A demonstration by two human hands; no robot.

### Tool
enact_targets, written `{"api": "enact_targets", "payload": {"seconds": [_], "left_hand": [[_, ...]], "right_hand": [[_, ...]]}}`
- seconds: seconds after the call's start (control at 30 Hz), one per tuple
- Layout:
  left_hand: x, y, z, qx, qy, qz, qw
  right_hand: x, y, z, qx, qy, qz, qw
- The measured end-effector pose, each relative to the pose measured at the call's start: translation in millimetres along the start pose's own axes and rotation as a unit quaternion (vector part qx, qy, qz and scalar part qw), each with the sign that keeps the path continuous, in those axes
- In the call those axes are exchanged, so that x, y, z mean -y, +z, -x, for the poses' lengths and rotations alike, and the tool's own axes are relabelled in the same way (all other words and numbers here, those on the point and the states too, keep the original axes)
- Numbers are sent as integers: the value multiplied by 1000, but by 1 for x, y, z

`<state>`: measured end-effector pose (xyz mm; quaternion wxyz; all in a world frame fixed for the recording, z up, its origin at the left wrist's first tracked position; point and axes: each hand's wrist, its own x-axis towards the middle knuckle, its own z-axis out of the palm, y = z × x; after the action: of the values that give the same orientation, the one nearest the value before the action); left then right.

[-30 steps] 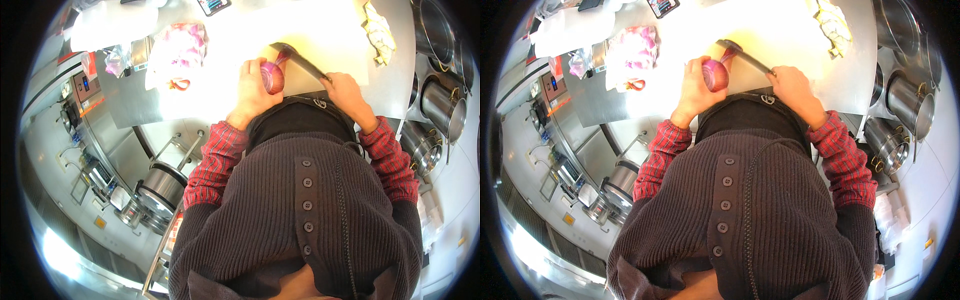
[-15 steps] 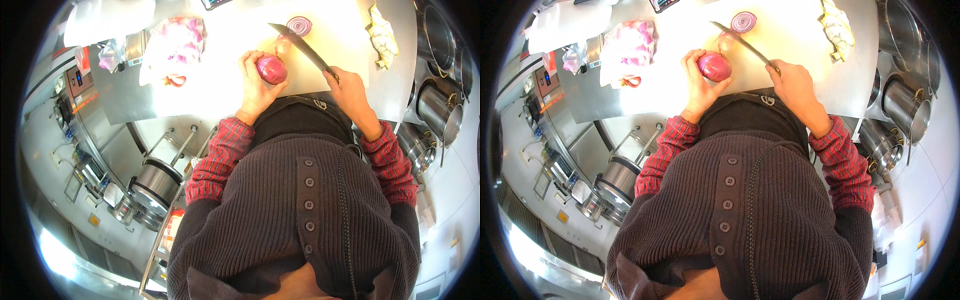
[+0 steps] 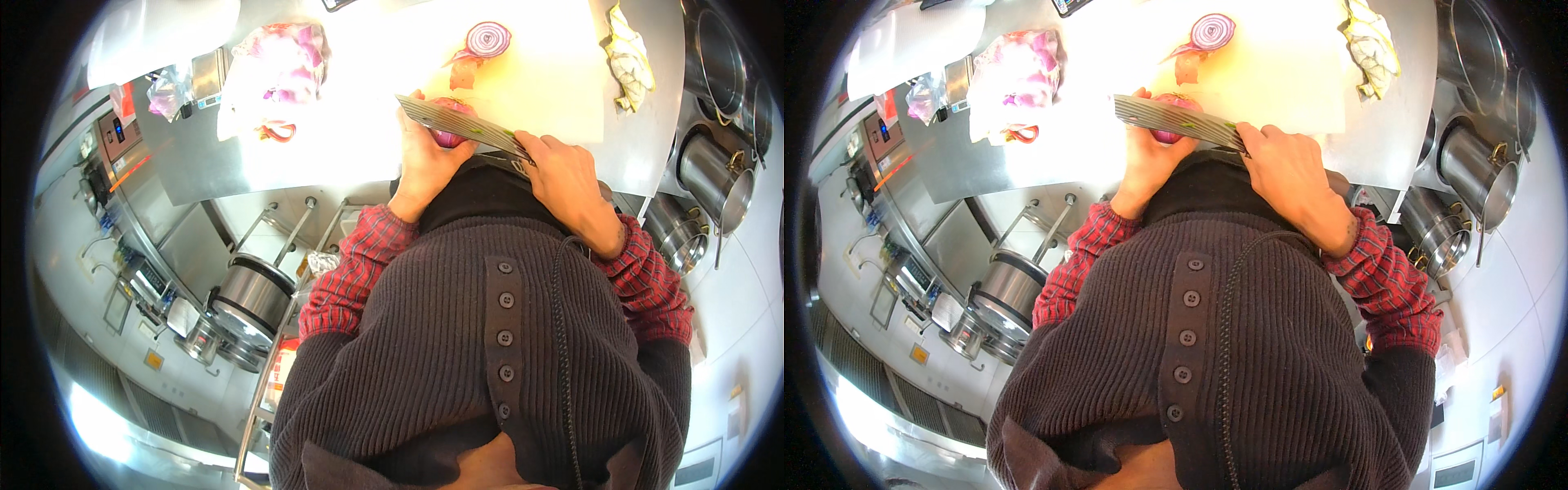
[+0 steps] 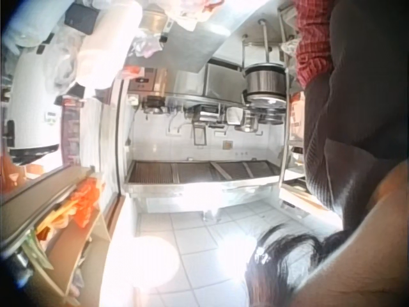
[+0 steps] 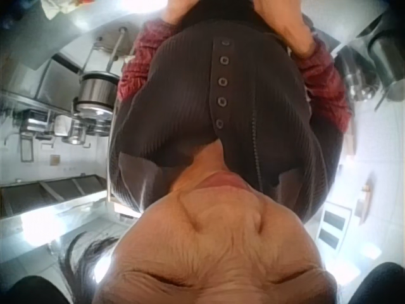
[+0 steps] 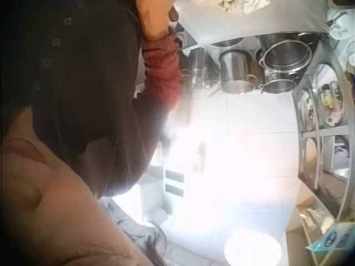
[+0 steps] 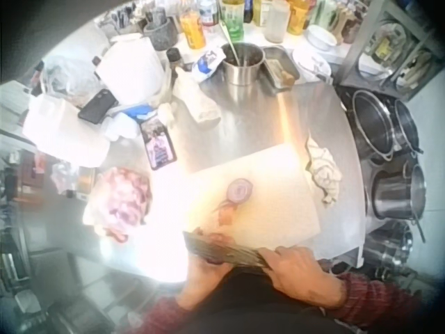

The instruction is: The person slices a red onion on a white cutting board using a cleaver. They peel the outer skin, cut the onion into thin slices, and separate the rings by hand.

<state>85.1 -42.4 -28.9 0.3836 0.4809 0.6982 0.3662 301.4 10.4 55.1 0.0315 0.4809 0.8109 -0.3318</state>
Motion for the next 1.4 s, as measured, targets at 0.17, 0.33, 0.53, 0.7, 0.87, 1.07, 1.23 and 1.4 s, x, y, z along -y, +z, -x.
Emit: {"api": "enact_targets", "payload": {"seconds": [0.17,0.33,0.53,0.7,0.87,1.07,1.23,1.4], "left_hand": [[5,-6,0,54,-27,-34,998],[5,0,5,40,-37,-1,998],[2,-1,6,32,-38,-8,999],[-3,-1,5,32,-67,29,997],[-6,-4,-1,76,-12,23,997],[-12,-3,2,47,-63,120,990],[-9,2,3,9,-93,109,990],[-3,-1,-2,69,-63,111,989]], "right_hand": [[-2,-8,5,37,2,15,999],[-1,-12,7,52,6,14,999],[-3,-11,9,23,-23,-1,999],[-5,-12,9,39,-13,7,999],[2,-2,-7,48,-14,7,999],[-2,-1,-10,50,-22,-11,998],[-9,-8,0,48,-18,-14,999],[-5,10,-16,24,-33,3,999]]}}
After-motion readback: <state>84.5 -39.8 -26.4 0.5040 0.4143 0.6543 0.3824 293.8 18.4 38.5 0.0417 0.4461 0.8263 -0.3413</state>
